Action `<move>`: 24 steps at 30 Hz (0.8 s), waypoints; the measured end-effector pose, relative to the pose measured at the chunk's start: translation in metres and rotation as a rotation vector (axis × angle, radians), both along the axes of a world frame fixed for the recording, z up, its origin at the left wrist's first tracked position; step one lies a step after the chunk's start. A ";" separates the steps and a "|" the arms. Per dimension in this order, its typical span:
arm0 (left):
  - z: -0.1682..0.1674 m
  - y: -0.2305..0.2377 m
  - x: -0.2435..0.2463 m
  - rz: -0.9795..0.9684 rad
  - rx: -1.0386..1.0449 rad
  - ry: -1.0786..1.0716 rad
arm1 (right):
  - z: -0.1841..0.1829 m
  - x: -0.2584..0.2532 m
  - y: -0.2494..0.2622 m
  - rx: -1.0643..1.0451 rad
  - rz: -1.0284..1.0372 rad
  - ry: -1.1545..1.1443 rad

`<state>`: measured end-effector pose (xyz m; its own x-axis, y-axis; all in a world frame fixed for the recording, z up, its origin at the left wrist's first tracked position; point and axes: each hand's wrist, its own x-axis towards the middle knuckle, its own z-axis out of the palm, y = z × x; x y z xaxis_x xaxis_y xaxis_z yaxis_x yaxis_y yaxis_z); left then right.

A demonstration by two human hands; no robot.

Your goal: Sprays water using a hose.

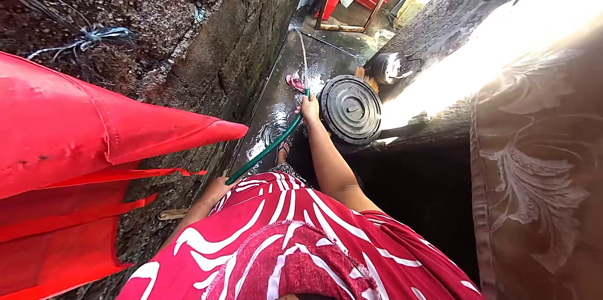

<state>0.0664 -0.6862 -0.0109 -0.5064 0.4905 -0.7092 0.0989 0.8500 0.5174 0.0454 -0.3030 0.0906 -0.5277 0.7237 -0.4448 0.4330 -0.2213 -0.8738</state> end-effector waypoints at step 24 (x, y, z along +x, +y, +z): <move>0.002 -0.002 0.000 -0.001 0.004 0.016 | -0.012 0.000 -0.001 -0.002 -0.053 0.003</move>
<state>0.0665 -0.6887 -0.0086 -0.5168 0.4940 -0.6992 0.1081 0.8478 0.5191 0.0456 -0.3039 0.0783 -0.4895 0.7500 -0.4447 0.4184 -0.2454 -0.8745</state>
